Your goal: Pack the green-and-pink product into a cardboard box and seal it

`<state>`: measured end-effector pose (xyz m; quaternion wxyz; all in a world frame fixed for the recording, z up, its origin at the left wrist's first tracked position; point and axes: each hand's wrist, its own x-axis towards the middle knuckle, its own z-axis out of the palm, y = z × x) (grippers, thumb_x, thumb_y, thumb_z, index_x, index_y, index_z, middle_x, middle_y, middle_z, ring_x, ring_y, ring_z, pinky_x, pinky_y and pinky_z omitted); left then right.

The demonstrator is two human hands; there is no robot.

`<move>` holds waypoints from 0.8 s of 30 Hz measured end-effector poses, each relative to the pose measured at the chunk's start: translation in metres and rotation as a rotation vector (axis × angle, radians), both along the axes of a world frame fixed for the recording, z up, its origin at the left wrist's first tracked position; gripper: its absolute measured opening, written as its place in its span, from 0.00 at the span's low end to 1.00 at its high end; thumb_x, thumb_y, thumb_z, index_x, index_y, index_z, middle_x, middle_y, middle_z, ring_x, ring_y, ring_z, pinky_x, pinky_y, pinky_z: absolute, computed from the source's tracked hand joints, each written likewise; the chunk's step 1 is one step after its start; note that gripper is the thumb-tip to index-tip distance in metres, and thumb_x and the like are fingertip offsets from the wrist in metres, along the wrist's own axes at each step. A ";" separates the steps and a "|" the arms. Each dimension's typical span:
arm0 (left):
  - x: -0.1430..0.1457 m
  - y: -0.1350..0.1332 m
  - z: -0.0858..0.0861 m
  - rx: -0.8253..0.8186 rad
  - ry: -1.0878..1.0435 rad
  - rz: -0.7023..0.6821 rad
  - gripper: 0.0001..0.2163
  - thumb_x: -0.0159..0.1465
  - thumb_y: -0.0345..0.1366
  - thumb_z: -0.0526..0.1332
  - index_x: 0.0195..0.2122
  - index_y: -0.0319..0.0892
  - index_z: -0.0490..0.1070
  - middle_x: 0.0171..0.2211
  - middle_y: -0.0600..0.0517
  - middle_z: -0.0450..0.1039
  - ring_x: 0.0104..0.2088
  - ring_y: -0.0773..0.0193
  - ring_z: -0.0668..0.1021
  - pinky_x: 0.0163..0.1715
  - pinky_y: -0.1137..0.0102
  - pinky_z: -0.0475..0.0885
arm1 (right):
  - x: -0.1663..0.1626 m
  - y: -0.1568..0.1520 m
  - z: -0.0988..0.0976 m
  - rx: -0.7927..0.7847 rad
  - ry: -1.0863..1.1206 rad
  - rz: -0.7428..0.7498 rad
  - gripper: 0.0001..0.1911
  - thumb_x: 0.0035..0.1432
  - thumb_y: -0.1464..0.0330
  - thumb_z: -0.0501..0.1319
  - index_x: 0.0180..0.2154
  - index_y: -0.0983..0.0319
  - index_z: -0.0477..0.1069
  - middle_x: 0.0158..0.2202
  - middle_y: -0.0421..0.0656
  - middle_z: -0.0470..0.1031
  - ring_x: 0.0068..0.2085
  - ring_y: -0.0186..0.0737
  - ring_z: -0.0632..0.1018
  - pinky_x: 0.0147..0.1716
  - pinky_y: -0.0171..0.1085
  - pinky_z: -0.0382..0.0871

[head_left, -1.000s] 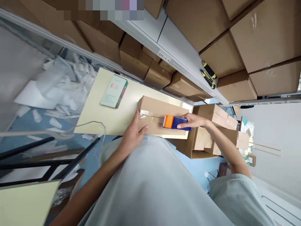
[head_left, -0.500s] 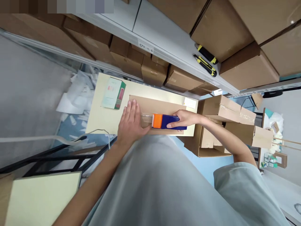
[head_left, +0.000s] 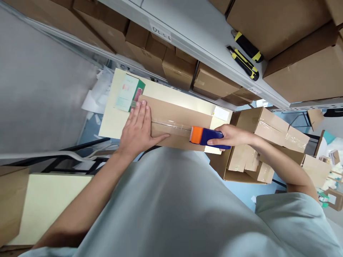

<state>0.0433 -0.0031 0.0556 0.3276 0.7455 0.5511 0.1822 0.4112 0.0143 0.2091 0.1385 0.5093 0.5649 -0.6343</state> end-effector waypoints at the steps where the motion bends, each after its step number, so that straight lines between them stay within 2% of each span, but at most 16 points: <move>1: 0.000 0.000 0.001 -0.003 -0.005 0.006 0.61 0.58 0.70 0.70 0.82 0.37 0.50 0.83 0.32 0.44 0.83 0.34 0.47 0.81 0.40 0.42 | 0.010 -0.003 0.001 -0.004 -0.005 -0.015 0.34 0.60 0.34 0.69 0.31 0.59 0.75 0.24 0.40 0.77 0.25 0.37 0.74 0.26 0.37 0.60; 7: 0.003 0.000 0.004 0.038 0.066 -0.009 0.64 0.61 0.77 0.61 0.80 0.27 0.49 0.82 0.26 0.44 0.83 0.36 0.48 0.81 0.41 0.42 | 0.063 -0.024 0.003 -0.129 -0.001 -0.076 0.33 0.61 0.35 0.70 0.35 0.59 0.76 0.28 0.42 0.82 0.27 0.40 0.80 0.26 0.37 0.66; 13: 0.006 -0.001 0.001 0.046 0.141 -0.032 0.66 0.61 0.80 0.57 0.81 0.24 0.46 0.83 0.25 0.42 0.83 0.35 0.45 0.81 0.40 0.43 | 0.082 -0.032 0.003 -0.132 -0.009 -0.090 0.32 0.61 0.36 0.70 0.36 0.59 0.77 0.28 0.41 0.82 0.27 0.40 0.80 0.27 0.37 0.66; 17: 0.013 -0.001 0.002 0.048 0.174 -0.075 0.65 0.62 0.80 0.54 0.81 0.25 0.45 0.83 0.27 0.41 0.84 0.36 0.44 0.81 0.40 0.43 | 0.088 -0.035 -0.003 -0.125 -0.011 -0.088 0.32 0.60 0.35 0.70 0.34 0.59 0.75 0.27 0.40 0.81 0.27 0.39 0.78 0.27 0.37 0.64; 21: 0.019 -0.001 0.006 0.015 0.175 -0.064 0.66 0.60 0.81 0.54 0.82 0.28 0.45 0.83 0.29 0.40 0.84 0.36 0.43 0.81 0.41 0.43 | 0.101 -0.043 -0.011 -0.150 0.059 -0.107 0.33 0.61 0.35 0.69 0.33 0.59 0.74 0.27 0.40 0.81 0.26 0.39 0.78 0.27 0.36 0.66; 24: 0.022 0.000 0.009 0.003 0.189 -0.055 0.66 0.60 0.81 0.54 0.82 0.28 0.45 0.84 0.30 0.39 0.84 0.36 0.43 0.81 0.39 0.42 | 0.117 -0.048 -0.015 -0.136 0.028 -0.087 0.33 0.61 0.35 0.68 0.33 0.59 0.75 0.27 0.41 0.81 0.26 0.39 0.79 0.26 0.36 0.65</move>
